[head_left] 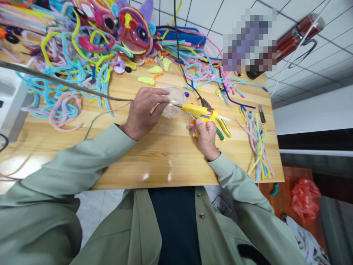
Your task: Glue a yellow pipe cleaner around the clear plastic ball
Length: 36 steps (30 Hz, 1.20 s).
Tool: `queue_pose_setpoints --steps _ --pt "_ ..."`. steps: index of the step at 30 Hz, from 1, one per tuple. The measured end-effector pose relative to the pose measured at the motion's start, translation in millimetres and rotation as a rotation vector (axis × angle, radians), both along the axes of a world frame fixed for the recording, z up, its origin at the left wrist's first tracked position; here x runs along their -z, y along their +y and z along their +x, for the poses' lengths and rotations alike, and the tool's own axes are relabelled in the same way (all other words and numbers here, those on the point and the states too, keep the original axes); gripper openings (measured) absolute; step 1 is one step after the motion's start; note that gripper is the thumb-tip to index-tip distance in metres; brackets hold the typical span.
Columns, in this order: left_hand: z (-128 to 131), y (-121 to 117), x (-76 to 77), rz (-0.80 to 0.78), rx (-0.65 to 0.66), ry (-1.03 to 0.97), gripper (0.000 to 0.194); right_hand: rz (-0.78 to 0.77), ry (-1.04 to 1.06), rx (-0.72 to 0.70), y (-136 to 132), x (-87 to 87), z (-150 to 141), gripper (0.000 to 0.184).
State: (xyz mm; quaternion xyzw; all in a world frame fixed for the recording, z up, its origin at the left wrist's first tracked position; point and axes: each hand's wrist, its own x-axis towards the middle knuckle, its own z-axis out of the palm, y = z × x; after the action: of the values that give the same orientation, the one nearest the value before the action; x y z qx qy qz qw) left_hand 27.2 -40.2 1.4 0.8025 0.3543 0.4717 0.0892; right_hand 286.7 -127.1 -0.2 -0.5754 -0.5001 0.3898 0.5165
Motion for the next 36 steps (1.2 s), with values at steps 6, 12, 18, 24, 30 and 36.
queue_pose_setpoints --steps 6,12,18,24,30,36 --pt "-0.4 -1.1 -1.0 -0.049 0.020 0.015 0.017 0.016 0.000 -0.005 -0.4 4.0 -0.3 0.078" --pt "-4.5 1.7 0.6 -0.018 -0.041 0.040 0.024 0.005 0.071 -0.016 -0.9 -0.1 -1.4 0.082" --pt "-3.8 0.9 0.1 -0.015 -0.036 0.042 0.021 0.022 0.028 -0.014 -1.5 1.8 0.1 0.079" --pt "-1.3 0.0 0.4 0.009 -0.049 0.059 0.021 0.034 0.033 -0.009 -2.6 6.3 1.3 0.075" --pt "-3.1 1.0 0.2 0.002 -0.024 0.035 0.023 0.043 0.042 -0.015 -2.6 6.8 3.0 0.077" --pt "-0.7 0.3 0.4 -0.033 -0.014 0.040 0.028 0.032 -0.021 -0.007 -2.0 6.4 2.3 0.079"
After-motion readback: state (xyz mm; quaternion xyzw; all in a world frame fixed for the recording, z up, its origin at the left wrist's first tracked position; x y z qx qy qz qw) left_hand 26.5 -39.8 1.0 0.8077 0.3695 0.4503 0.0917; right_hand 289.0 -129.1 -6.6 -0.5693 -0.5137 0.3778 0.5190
